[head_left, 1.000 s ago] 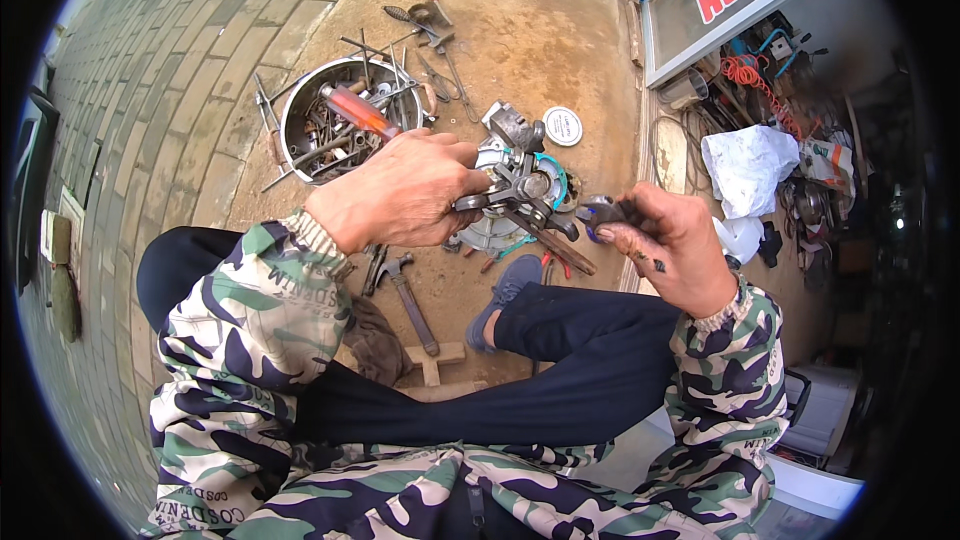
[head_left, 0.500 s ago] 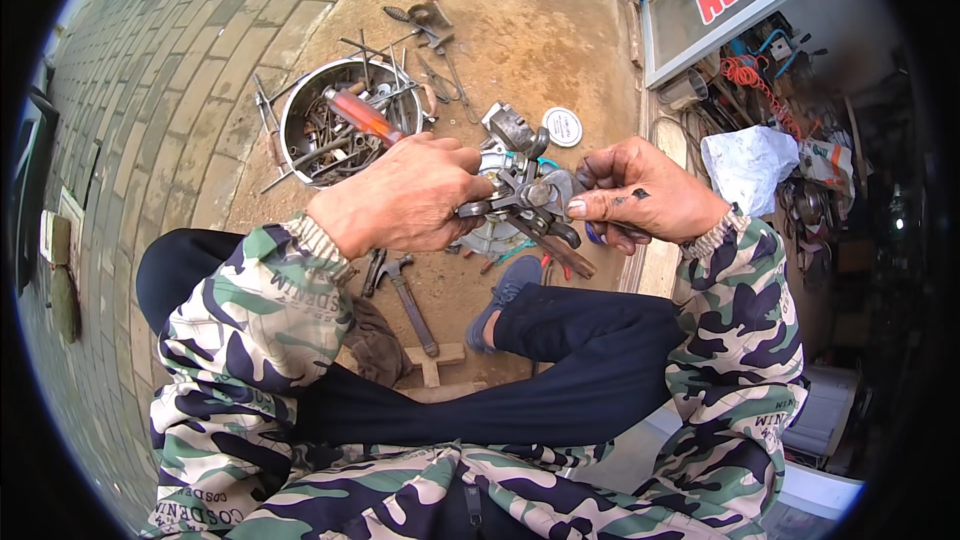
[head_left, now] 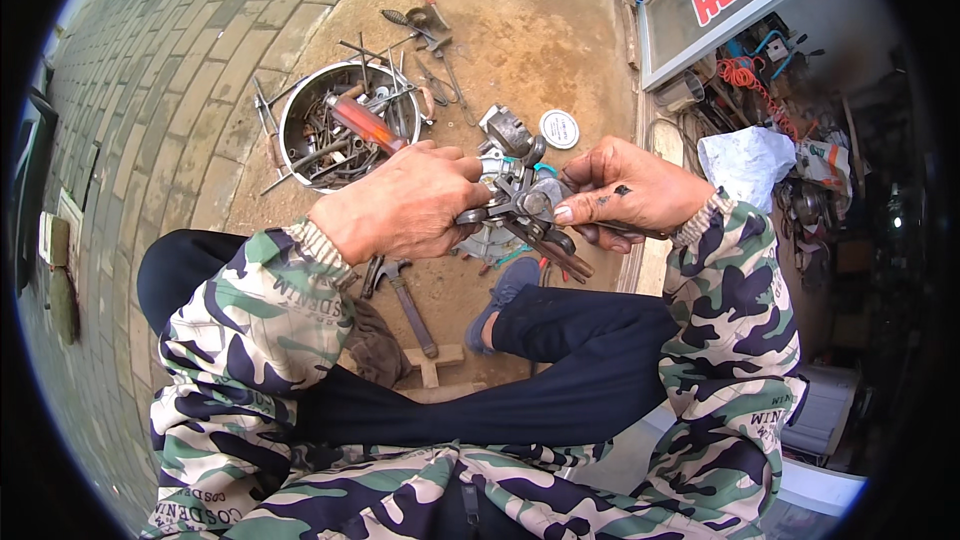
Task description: The person sits on the ground and uses a wrench and screwdriver to adjust and tighten components of a mechanical assembly. The person repeatedly rotates the wrench and manipulates internal parts with a screwdriver.
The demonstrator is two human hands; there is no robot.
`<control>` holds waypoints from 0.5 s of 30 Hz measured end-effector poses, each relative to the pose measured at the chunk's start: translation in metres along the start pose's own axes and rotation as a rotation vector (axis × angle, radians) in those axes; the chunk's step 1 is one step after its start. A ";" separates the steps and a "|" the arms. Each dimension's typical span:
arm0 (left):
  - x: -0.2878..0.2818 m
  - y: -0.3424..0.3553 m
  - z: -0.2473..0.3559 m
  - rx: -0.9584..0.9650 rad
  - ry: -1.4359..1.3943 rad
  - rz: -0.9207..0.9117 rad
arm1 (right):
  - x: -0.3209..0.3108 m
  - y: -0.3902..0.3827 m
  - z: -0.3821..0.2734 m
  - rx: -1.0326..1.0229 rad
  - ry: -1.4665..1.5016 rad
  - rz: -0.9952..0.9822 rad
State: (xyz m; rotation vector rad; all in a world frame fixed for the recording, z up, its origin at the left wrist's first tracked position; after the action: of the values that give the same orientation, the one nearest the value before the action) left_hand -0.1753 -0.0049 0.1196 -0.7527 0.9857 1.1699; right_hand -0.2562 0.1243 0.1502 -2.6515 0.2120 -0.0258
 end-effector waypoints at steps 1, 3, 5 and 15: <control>0.000 -0.001 -0.002 -0.003 -0.001 0.002 | 0.003 -0.001 0.001 -0.004 -0.023 0.015; -0.001 -0.004 -0.002 -0.001 0.010 0.008 | 0.014 -0.004 -0.001 -0.015 -0.068 0.046; -0.002 -0.008 0.001 -0.008 0.022 0.003 | 0.016 -0.006 -0.003 -0.004 -0.086 0.036; 0.000 -0.003 -0.008 -0.030 0.015 -0.015 | 0.000 -0.037 -0.028 -0.242 -0.945 0.189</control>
State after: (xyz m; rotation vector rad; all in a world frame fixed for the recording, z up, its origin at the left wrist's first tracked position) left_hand -0.1739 -0.0129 0.1168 -0.7922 0.9756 1.1698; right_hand -0.2521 0.1436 0.1926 -2.5406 0.1422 1.3379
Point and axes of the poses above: each hand's wrist, its own y-axis towards the middle knuckle, its own x-axis out of the palm, z = x × y, the point moved 8 cm from there along y, towards the middle knuckle, and after that the axes turned 15 degrees about -x, right-handed, at the moved point
